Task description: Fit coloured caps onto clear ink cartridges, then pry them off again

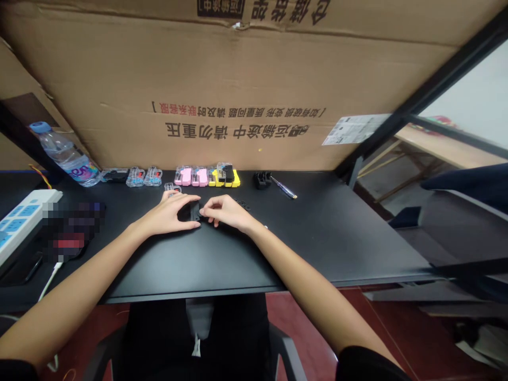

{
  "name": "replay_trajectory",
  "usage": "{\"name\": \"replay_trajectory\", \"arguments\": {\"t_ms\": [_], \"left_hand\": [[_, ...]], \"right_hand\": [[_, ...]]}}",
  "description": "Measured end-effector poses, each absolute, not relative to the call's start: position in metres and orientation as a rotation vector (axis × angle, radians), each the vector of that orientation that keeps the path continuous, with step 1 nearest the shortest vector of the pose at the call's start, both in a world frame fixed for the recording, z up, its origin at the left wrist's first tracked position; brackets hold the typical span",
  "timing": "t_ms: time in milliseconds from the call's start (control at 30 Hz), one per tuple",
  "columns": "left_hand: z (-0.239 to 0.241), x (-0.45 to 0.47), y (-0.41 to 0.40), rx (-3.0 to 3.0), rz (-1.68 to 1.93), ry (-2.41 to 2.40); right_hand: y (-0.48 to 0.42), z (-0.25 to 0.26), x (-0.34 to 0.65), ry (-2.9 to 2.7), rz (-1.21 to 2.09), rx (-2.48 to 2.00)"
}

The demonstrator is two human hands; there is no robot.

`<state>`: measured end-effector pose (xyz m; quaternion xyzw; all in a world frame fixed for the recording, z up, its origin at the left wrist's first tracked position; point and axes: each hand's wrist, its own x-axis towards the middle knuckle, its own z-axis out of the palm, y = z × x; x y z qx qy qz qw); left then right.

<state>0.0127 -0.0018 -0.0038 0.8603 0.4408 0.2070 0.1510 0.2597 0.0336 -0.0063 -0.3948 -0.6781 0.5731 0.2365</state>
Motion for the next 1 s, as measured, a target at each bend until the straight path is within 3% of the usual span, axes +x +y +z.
{"name": "replay_trajectory", "arguments": {"t_ms": [733,900,1000], "left_hand": [[-0.001,0.019,-0.004,2.503,0.638,1.219],[0.006,0.016,-0.006,2.481,0.657,1.24],[0.013,0.008,-0.004,2.465,0.752,1.351]], "right_hand": [[0.021,-0.003,0.244,-1.474,1.785,-1.074],[0.023,-0.007,0.246,-1.618,1.681,-1.073],[0.027,-0.009,0.25,-1.792,1.442,-1.075]]}}
